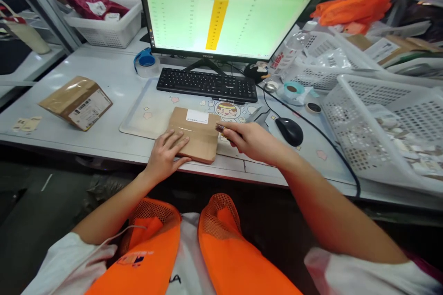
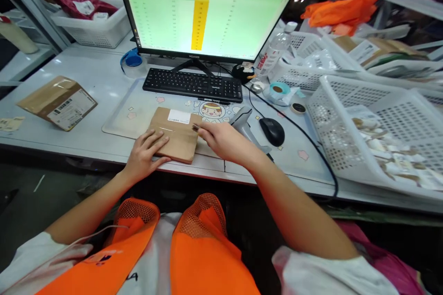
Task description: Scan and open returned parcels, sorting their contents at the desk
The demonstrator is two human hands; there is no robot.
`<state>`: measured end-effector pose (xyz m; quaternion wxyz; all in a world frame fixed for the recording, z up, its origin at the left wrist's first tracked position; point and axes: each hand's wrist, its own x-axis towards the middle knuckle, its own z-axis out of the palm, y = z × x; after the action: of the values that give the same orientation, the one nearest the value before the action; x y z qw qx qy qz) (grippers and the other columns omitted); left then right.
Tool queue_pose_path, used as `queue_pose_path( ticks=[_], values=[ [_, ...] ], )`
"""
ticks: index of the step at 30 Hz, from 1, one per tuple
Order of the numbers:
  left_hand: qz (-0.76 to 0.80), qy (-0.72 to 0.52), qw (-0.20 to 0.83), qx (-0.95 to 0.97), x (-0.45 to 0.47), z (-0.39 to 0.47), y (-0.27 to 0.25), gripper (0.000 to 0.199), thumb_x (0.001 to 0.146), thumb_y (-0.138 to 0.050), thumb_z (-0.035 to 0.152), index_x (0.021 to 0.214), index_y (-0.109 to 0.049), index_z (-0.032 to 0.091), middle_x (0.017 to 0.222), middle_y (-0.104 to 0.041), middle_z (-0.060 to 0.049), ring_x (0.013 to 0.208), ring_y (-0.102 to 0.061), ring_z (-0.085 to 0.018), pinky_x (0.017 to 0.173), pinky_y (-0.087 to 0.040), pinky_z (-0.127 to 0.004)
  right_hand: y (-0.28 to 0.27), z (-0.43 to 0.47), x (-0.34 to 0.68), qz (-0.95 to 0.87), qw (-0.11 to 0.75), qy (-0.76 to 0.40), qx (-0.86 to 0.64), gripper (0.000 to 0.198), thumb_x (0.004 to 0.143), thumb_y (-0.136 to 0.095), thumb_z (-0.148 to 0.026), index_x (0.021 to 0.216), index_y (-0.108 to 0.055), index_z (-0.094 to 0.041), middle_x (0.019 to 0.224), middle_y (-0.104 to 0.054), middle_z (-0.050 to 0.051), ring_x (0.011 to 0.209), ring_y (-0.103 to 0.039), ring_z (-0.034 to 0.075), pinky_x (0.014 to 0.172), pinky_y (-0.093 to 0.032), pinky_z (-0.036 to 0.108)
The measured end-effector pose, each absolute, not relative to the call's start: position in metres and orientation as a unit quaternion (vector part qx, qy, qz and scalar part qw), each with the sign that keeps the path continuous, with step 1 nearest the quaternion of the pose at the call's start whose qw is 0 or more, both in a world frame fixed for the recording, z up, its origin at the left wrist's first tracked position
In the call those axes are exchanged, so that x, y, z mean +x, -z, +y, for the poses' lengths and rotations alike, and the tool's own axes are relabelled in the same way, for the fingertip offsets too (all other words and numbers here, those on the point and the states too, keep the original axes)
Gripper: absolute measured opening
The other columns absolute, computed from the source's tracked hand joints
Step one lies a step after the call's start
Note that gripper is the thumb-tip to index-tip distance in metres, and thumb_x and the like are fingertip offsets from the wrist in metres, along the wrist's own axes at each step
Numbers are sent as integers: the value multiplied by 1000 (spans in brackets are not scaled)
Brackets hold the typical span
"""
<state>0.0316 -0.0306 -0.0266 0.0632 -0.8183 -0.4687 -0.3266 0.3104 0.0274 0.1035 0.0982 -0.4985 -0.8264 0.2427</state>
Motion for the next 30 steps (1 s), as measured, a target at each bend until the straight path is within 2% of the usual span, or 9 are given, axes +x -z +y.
queue_pose_path(
  ticks=[3,6,12,16,21,26,30],
  values=[
    [-474,331,68,-813,32,-31,28,58,95,-73,53,142,-68,20,146,-65,-12,138,-54,-36,119,-45,-51,-125,51,259,-897,-19,-141,-418,41,109,-44,-32,136,-71,-20,110,-77,12,91,-71,22,84,-49,31],
    [-468,341,67,-813,32,-29,27,59,96,-71,55,142,-68,19,147,-65,-12,139,-54,-35,118,-46,-50,-129,67,206,-926,-88,-74,-359,38,109,-43,-32,122,-75,-18,105,-78,14,91,-72,24,78,-47,30],
    [-460,349,57,-814,31,-27,28,58,94,-74,55,138,-70,18,143,-67,-13,139,-55,-35,116,-46,-51,-122,76,160,-932,-154,-23,-329,33,108,-47,-27,114,-77,-14,106,-77,16,94,-73,26,77,-49,31],
    [-471,348,42,-810,31,-27,29,55,92,-77,52,136,-72,20,140,-69,-13,140,-55,-34,117,-45,-50,-120,70,155,-933,-157,4,-324,32,106,-48,-21,114,-77,-10,107,-76,19,98,-74,29,77,-51,33],
    [-466,352,55,-810,32,-29,29,58,93,-76,52,140,-69,20,144,-67,-12,138,-56,-33,117,-45,-50,-127,58,172,-919,-209,13,-335,33,104,-46,-15,114,-76,-9,103,-76,19,99,-75,30,77,-51,33],
    [-469,348,59,-810,32,-29,27,55,94,-74,53,138,-71,20,144,-67,-11,136,-57,-33,117,-45,-49,-131,43,246,-860,-291,20,-418,35,101,-44,-11,117,-75,-13,102,-76,19,94,-75,30,75,-51,34],
    [-467,355,72,-807,34,-30,27,55,95,-71,56,137,-72,20,143,-68,-11,133,-58,-34,115,-45,-50,-107,37,314,-805,-304,20,-509,35,106,-43,-22,126,-72,-18,103,-75,18,90,-74,31,72,-50,37]
  ],
)
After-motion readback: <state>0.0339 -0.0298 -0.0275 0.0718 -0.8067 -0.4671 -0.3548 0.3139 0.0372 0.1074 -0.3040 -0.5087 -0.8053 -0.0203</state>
